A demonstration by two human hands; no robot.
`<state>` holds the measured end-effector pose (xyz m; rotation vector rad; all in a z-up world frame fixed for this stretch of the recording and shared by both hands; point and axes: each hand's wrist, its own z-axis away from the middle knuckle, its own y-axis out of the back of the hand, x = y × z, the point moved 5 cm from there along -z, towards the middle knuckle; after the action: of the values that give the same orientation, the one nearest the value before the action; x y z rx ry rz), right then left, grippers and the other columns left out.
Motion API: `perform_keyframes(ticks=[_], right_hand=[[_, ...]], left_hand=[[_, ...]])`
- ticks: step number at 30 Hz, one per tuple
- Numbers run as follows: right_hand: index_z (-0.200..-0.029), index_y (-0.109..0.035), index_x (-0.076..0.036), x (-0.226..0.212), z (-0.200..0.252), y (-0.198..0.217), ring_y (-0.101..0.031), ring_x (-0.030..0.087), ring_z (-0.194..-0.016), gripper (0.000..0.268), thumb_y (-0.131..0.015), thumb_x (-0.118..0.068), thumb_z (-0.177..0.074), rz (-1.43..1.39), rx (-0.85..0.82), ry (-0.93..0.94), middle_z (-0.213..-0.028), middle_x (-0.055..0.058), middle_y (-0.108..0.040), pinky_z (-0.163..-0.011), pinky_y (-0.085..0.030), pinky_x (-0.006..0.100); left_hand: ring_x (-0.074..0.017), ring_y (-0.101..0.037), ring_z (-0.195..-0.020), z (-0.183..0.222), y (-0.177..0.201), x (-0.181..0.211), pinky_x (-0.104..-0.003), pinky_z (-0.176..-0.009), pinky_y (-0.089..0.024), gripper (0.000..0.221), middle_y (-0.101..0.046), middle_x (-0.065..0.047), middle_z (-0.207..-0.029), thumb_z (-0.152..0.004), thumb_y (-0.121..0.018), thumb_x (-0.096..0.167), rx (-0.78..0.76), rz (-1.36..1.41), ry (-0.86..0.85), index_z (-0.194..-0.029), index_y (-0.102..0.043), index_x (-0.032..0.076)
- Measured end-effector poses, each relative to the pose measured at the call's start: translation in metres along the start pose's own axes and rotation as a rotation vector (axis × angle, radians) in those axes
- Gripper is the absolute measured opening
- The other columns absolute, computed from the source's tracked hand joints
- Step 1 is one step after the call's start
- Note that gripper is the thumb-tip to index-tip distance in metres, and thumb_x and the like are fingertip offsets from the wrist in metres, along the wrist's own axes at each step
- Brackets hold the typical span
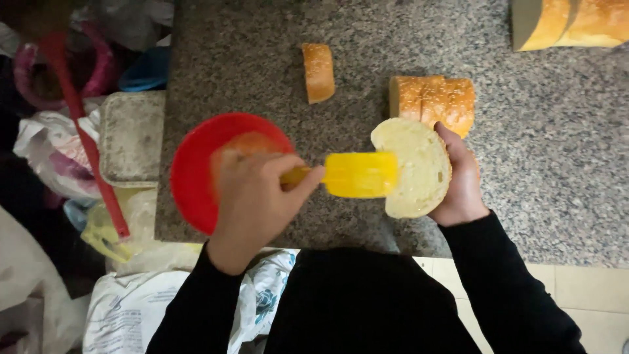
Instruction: The person is using a yellow spatula to spread a yellow liquid, likely butter or egg wash, onto individual slices of bread in a bakery production area.
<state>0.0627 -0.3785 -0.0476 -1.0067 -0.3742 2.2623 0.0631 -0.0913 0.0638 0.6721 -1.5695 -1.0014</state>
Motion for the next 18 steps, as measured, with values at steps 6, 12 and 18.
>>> perform_keyframes(ticks=[6,12,18], right_hand=[[-0.122,-0.077,-0.01,-0.049,-0.025,0.095,-0.081,0.027,-0.112,0.05,-0.059,-0.055,-0.109,0.013,0.105,0.138,-0.122,0.012,-0.085,-0.104,-0.062,0.04],[-0.141,-0.07,-0.019,-0.138,-0.078,0.179,-0.072,0.008,-0.12,0.05,-0.045,-0.055,-0.116,0.481,0.19,0.502,-0.133,-0.002,-0.078,-0.11,-0.057,0.026],[-0.119,-0.077,-0.023,-0.139,-0.138,0.175,-0.07,0.018,-0.105,0.045,-0.047,-0.056,-0.109,0.915,0.321,0.377,-0.118,0.004,-0.078,-0.096,-0.054,0.04]], left_hand=[[-0.0319,-0.067,-0.074,0.007,0.01,-0.019,-0.053,-0.087,-0.038,0.032,-0.068,0.001,-0.069,-0.104,-0.079,0.053,0.111,-0.156,0.109,-0.088,-0.084,0.025],[-0.0346,-0.065,-0.065,0.016,-0.01,-0.03,-0.054,-0.082,-0.042,0.038,-0.067,-0.005,-0.058,-0.1,-0.081,0.06,0.142,-0.206,0.209,-0.097,-0.091,0.024],[-0.0232,-0.072,-0.077,0.014,-0.02,-0.015,-0.048,-0.09,-0.041,0.035,-0.078,0.007,-0.074,-0.1,-0.079,0.059,-0.008,-0.262,0.312,-0.089,-0.087,0.026]])
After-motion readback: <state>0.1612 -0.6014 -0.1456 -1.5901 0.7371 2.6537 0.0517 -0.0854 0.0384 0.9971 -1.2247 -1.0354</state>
